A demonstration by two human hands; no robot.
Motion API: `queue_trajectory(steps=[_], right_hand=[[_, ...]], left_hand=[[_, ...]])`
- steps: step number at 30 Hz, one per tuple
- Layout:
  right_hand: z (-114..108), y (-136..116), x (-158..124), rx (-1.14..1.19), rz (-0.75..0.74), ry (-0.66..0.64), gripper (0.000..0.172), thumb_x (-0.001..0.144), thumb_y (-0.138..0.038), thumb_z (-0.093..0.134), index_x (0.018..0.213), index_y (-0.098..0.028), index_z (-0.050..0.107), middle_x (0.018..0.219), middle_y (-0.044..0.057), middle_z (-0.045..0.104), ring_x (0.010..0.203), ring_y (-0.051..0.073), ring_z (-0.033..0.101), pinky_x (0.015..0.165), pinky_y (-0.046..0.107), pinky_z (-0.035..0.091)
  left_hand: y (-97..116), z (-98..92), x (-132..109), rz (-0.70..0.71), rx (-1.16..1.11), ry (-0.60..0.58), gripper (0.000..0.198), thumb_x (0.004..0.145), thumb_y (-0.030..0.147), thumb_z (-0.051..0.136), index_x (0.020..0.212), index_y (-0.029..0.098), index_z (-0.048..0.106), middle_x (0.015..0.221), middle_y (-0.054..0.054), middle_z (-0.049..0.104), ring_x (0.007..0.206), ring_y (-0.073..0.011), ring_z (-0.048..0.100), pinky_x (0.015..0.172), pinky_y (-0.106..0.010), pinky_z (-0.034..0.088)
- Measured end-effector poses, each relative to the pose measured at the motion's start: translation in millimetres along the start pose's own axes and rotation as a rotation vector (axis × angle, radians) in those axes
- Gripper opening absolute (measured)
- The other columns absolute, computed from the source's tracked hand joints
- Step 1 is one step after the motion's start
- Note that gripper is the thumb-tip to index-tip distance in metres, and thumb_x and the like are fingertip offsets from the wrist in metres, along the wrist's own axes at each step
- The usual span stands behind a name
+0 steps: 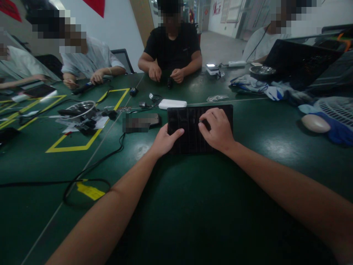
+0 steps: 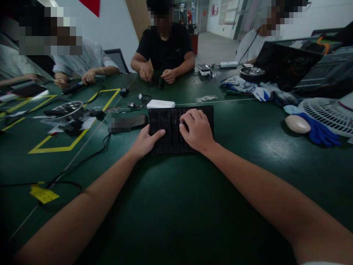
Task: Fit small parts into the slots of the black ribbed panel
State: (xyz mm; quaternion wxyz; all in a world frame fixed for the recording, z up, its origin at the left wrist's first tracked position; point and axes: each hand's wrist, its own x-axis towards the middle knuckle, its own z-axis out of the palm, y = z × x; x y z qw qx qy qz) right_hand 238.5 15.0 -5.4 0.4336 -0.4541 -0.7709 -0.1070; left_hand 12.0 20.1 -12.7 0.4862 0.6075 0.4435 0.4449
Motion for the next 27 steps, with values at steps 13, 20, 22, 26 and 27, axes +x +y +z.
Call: queue_trajectory(steps=[13, 20, 22, 26, 27], right_hand=[[1.1, 0.6, 0.4, -0.015, -0.008, 0.021, 0.005, 0.094, -0.026, 0.055, 0.09, -0.022, 0.056, 0.096, 0.007, 0.061, 0.093, 0.025, 0.054, 0.083, 0.041, 0.044], [0.9, 0.5, -0.3, 0.006, -0.007, 0.012, 0.006, 0.092, -0.029, 0.057, 0.093, -0.023, 0.057, 0.098, 0.008, 0.062, 0.096, 0.027, 0.054, 0.086, 0.043, 0.044], [0.4, -0.4, -0.3, 0.018, 0.001, 0.015, 0.009, 0.093, -0.029, 0.056, 0.099, -0.022, 0.059, 0.101, 0.008, 0.062, 0.098, 0.027, 0.055, 0.087, 0.044, 0.044], [-0.2, -1.2, -0.4, -0.004, -0.012, 0.001, 0.012, 0.095, -0.029, 0.055, 0.101, -0.023, 0.063, 0.1, 0.008, 0.061, 0.097, 0.027, 0.055, 0.085, 0.043, 0.044], [-0.2, -1.1, -0.5, -0.01, -0.011, 0.001, 0.013, 0.095, -0.029, 0.054, 0.1, -0.023, 0.064, 0.099, 0.008, 0.061, 0.096, 0.027, 0.055, 0.084, 0.043, 0.044]], left_hand=[[-1.0, -0.6, -0.1, 0.002, 0.019, -0.004, 0.051, 0.081, 0.045, 0.079, 0.119, 0.016, 0.064, 0.123, -0.013, 0.075, 0.115, -0.0316, 0.071, 0.101, -0.049, 0.057], [-4.0, -1.8, 1.6, 0.034, 0.054, -0.014, 0.047, 0.084, 0.045, 0.077, 0.119, 0.016, 0.064, 0.123, -0.012, 0.076, 0.114, -0.0304, 0.072, 0.098, -0.046, 0.059], [-3.6, -1.8, 1.6, 0.033, 0.057, -0.013, 0.047, 0.084, 0.044, 0.077, 0.119, 0.016, 0.064, 0.123, -0.012, 0.076, 0.114, -0.0302, 0.072, 0.098, -0.046, 0.06], [-3.6, -1.7, 1.5, 0.031, 0.042, -0.013, 0.047, 0.084, 0.044, 0.077, 0.12, 0.017, 0.064, 0.124, -0.012, 0.075, 0.115, -0.0303, 0.072, 0.099, -0.046, 0.059], [-3.8, -1.7, 1.4, 0.027, 0.037, -0.013, 0.048, 0.083, 0.044, 0.077, 0.12, 0.017, 0.064, 0.124, -0.012, 0.075, 0.115, -0.0304, 0.072, 0.099, -0.047, 0.059]])
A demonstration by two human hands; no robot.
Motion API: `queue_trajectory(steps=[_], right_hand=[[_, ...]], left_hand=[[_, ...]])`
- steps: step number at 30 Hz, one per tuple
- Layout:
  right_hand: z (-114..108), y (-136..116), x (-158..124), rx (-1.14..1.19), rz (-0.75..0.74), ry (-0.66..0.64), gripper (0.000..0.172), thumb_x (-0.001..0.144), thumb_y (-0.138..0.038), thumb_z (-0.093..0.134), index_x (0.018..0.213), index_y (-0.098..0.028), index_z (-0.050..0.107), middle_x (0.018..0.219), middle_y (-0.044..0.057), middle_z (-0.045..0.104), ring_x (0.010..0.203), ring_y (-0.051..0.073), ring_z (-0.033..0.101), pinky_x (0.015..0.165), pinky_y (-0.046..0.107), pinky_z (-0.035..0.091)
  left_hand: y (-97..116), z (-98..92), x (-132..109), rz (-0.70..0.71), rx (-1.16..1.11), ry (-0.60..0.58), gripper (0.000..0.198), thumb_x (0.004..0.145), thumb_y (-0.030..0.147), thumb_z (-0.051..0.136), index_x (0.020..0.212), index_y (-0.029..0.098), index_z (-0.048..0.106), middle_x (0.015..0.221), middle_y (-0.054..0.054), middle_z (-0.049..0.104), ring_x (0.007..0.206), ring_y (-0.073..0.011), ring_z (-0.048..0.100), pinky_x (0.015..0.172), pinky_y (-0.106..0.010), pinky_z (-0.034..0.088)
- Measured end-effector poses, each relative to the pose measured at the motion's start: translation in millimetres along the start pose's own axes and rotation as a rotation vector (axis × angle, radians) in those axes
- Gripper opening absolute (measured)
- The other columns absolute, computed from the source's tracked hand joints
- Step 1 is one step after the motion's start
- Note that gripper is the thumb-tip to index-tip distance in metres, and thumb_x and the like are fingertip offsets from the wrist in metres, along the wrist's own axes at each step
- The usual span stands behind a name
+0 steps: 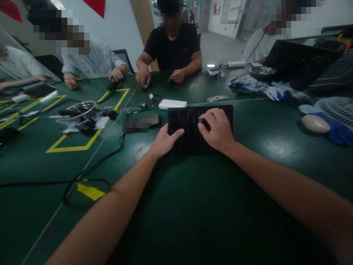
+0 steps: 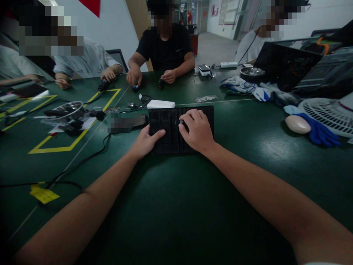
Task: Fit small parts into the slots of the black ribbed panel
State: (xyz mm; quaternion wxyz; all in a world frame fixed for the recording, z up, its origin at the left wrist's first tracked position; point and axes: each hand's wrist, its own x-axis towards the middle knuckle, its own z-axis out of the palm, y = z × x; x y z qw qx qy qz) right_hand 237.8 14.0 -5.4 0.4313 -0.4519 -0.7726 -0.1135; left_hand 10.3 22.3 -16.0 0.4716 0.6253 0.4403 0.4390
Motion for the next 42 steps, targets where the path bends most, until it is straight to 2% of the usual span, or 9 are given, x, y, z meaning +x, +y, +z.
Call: queue_trajectory(steps=[32, 42], right_hand=[[0.8, 1.8, 1.2, -0.01, -0.007, 0.008, 0.005, 0.093, -0.025, 0.055, 0.092, -0.021, 0.059, 0.098, 0.008, 0.062, 0.094, 0.026, 0.055, 0.083, 0.042, 0.045], [-0.7, -0.2, 1.8, 0.032, 0.04, -0.012, 0.003, 0.091, -0.026, 0.055, 0.091, -0.023, 0.057, 0.098, 0.007, 0.061, 0.095, 0.026, 0.054, 0.084, 0.043, 0.043]], left_hand=[[1.6, -0.1, -0.9, -0.016, -0.013, 0.0, 0.049, 0.081, 0.046, 0.079, 0.118, 0.017, 0.064, 0.123, -0.012, 0.075, 0.114, -0.0305, 0.071, 0.1, -0.048, 0.058], [3.2, 0.6, -1.4, -0.033, -0.028, 0.0, 0.049, 0.082, 0.046, 0.079, 0.118, 0.016, 0.063, 0.122, -0.013, 0.075, 0.113, -0.0308, 0.072, 0.098, -0.048, 0.059]])
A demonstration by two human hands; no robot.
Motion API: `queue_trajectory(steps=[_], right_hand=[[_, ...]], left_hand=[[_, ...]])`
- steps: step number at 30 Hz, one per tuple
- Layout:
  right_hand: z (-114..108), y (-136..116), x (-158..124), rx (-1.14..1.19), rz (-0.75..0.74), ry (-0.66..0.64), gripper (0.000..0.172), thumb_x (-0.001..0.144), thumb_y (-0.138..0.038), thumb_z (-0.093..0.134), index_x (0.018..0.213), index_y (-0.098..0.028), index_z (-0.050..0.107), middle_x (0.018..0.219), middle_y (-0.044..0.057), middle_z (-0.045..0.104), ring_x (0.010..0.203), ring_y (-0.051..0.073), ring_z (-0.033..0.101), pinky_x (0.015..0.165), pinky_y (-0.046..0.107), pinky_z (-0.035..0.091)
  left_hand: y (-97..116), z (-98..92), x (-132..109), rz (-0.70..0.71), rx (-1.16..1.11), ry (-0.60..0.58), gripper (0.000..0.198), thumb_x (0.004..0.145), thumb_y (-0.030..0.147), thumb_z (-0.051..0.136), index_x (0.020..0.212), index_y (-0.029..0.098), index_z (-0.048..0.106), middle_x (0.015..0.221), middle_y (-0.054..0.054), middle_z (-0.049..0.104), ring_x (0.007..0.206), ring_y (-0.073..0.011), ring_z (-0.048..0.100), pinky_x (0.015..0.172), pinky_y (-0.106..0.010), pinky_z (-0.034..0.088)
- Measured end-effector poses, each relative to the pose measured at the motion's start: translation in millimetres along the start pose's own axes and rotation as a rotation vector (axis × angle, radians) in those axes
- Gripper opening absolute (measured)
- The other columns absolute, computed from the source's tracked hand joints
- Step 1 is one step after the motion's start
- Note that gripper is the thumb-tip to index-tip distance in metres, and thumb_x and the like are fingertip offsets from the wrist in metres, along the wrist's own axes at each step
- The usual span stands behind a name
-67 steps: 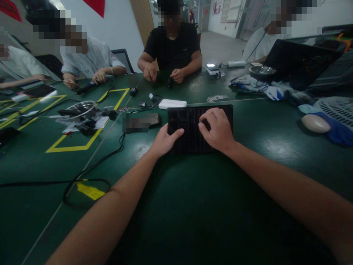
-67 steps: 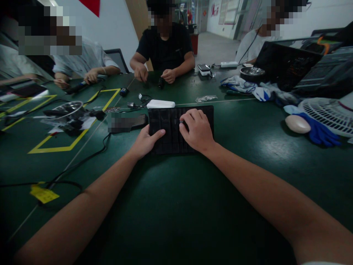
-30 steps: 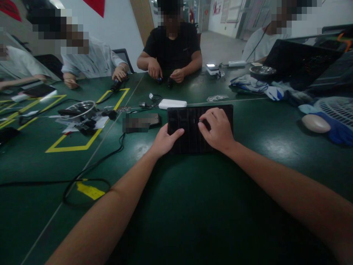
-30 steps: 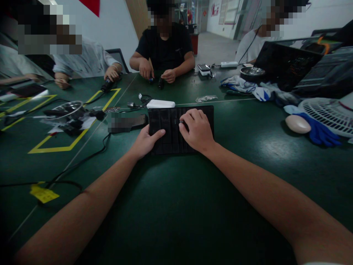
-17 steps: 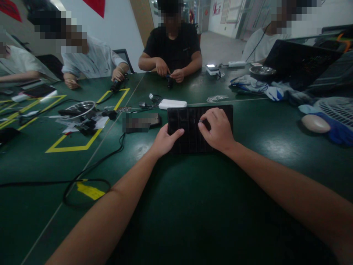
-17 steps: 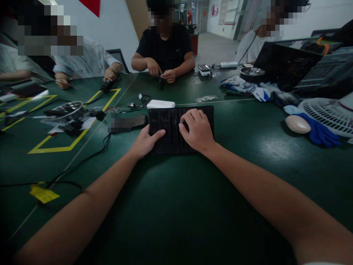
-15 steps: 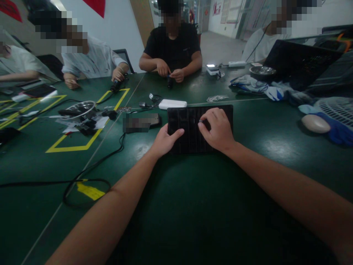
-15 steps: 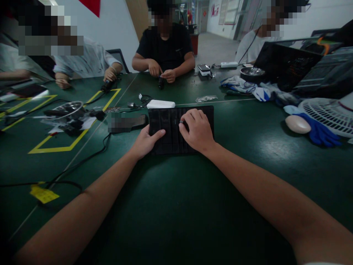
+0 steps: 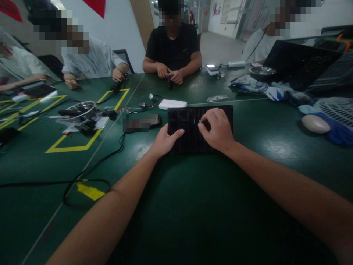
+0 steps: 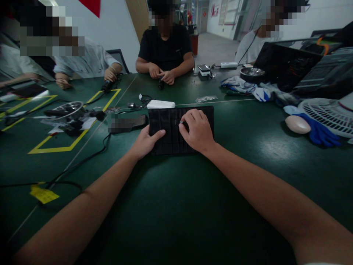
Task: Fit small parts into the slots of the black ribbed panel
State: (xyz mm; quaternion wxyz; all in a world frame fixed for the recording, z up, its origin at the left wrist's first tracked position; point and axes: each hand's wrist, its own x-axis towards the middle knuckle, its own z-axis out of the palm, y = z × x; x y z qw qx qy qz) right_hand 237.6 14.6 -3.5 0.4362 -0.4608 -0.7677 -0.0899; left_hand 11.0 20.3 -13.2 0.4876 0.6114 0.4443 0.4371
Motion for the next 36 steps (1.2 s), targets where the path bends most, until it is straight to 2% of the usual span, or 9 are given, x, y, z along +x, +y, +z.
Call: queue_trajectory(steps=[7, 13, 36], right_hand=[[2.0, 2.3, -1.5, -0.014, -0.01, -0.007, 0.006, 0.09, -0.028, 0.059, 0.091, -0.023, 0.057, 0.099, 0.008, 0.06, 0.096, 0.027, 0.053, 0.086, 0.043, 0.043], [1.2, 1.8, -2.3, -0.032, -0.034, -0.005, 0.012, 0.092, -0.028, 0.057, 0.102, -0.022, 0.062, 0.101, 0.008, 0.061, 0.098, 0.027, 0.054, 0.086, 0.044, 0.044], [1.7, 1.7, -1.0, -0.017, -0.01, -0.001, 0.007, 0.093, -0.027, 0.055, 0.093, -0.023, 0.06, 0.099, 0.008, 0.061, 0.096, 0.026, 0.054, 0.085, 0.044, 0.044]], left_hand=[[0.2, 0.7, 0.4, 0.024, 0.027, -0.003, 0.045, 0.083, 0.045, 0.077, 0.116, 0.017, 0.064, 0.121, -0.012, 0.076, 0.113, -0.0302, 0.072, 0.098, -0.047, 0.059], [2.2, 1.3, -0.5, 0.009, 0.003, 0.007, 0.046, 0.08, 0.043, 0.079, 0.116, 0.016, 0.065, 0.122, -0.012, 0.075, 0.114, -0.0307, 0.071, 0.101, -0.048, 0.058], [-2.2, -0.5, 0.9, -0.001, -0.01, 0.006, 0.051, 0.079, 0.047, 0.081, 0.117, 0.017, 0.065, 0.12, -0.013, 0.076, 0.113, -0.0308, 0.072, 0.099, -0.048, 0.058]])
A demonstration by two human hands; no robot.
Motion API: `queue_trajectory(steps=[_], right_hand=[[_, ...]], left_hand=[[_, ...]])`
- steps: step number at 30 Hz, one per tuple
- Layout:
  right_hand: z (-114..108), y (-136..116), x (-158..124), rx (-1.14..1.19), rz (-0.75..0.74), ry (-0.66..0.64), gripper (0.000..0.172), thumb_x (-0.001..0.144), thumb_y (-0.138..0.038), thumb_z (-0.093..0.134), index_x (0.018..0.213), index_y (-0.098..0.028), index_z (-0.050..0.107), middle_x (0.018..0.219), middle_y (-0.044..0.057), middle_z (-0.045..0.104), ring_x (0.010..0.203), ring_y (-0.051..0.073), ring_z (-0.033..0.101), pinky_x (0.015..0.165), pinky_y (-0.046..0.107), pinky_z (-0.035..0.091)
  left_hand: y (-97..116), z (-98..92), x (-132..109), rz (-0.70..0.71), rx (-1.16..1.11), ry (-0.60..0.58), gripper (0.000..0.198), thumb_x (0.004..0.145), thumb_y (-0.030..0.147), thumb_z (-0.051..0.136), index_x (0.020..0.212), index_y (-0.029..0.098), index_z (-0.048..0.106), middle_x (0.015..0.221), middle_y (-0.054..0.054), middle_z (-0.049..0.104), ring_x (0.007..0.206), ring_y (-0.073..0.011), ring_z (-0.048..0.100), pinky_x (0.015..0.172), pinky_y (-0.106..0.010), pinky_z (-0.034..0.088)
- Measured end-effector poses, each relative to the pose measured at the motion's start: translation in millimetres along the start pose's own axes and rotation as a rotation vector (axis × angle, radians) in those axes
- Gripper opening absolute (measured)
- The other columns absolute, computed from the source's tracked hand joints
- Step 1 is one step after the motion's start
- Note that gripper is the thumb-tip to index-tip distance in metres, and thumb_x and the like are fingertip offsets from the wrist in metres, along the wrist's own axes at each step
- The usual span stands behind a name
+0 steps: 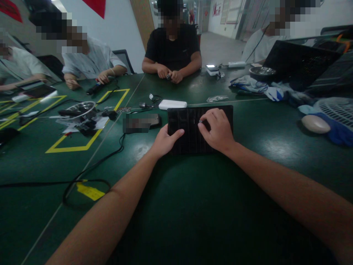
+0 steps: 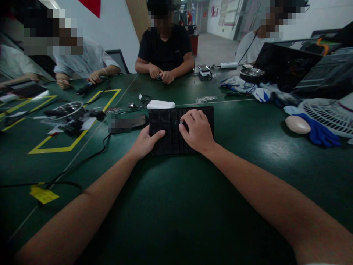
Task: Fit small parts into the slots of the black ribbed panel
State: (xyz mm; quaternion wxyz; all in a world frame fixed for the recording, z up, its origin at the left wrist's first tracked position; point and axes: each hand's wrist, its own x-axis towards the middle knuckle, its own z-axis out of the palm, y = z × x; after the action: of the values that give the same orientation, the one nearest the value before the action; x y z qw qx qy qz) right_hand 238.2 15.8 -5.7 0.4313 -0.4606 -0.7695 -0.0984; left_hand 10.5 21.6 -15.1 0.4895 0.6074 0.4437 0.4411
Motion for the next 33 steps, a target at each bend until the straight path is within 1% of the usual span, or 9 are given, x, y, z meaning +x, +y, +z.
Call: queue_trajectory(steps=[6, 17, 24, 30, 33], right_hand=[[-0.1, -0.9, 0.5, 0.019, 0.008, 0.003, 0.006, 0.092, -0.027, 0.055, 0.093, -0.023, 0.06, 0.099, 0.007, 0.061, 0.096, 0.026, 0.054, 0.085, 0.044, 0.044], [0.1, 0.3, 0.6, 0.017, 0.009, 0.012, 0.003, 0.092, -0.027, 0.055, 0.091, -0.023, 0.056, 0.097, 0.007, 0.06, 0.094, 0.026, 0.053, 0.085, 0.043, 0.044], [0.7, 2.1, 0.5, 0.005, 0.002, 0.005, 0.003, 0.092, -0.027, 0.055, 0.091, -0.023, 0.055, 0.097, 0.008, 0.06, 0.093, 0.025, 0.053, 0.083, 0.042, 0.044], [0.8, 0.2, 0.0, 0.01, 0.012, 0.011, 0.004, 0.092, -0.027, 0.055, 0.09, -0.023, 0.054, 0.097, 0.007, 0.06, 0.094, 0.025, 0.053, 0.085, 0.042, 0.043], [0.8, 0.2, -0.5, 0.004, 0.007, 0.011, 0.005, 0.092, -0.027, 0.055, 0.094, -0.023, 0.056, 0.099, 0.008, 0.061, 0.096, 0.026, 0.053, 0.087, 0.042, 0.043]], left_hand=[[-2.8, -0.7, 1.1, 0.025, 0.018, -0.003, 0.051, 0.081, 0.047, 0.08, 0.118, 0.016, 0.065, 0.122, -0.014, 0.075, 0.114, -0.0308, 0.071, 0.099, -0.048, 0.057], [2.1, 1.0, -0.9, 0.01, 0.019, 0.005, 0.047, 0.081, 0.045, 0.08, 0.115, 0.017, 0.065, 0.121, -0.012, 0.076, 0.114, -0.0309, 0.071, 0.1, -0.048, 0.058], [0.6, 0.5, -0.5, 0.004, 0.002, 0.005, 0.048, 0.08, 0.045, 0.08, 0.116, 0.017, 0.065, 0.12, -0.012, 0.076, 0.113, -0.0306, 0.072, 0.1, -0.048, 0.058], [-1.0, 0.3, 0.1, 0.003, 0.012, 0.009, 0.051, 0.079, 0.047, 0.081, 0.117, 0.016, 0.065, 0.12, -0.012, 0.076, 0.113, -0.0308, 0.071, 0.101, -0.049, 0.057], [-0.5, 0.6, 0.0, -0.001, 0.021, 0.012, 0.051, 0.079, 0.047, 0.081, 0.116, 0.016, 0.064, 0.119, -0.012, 0.076, 0.111, -0.0306, 0.072, 0.1, -0.048, 0.057]])
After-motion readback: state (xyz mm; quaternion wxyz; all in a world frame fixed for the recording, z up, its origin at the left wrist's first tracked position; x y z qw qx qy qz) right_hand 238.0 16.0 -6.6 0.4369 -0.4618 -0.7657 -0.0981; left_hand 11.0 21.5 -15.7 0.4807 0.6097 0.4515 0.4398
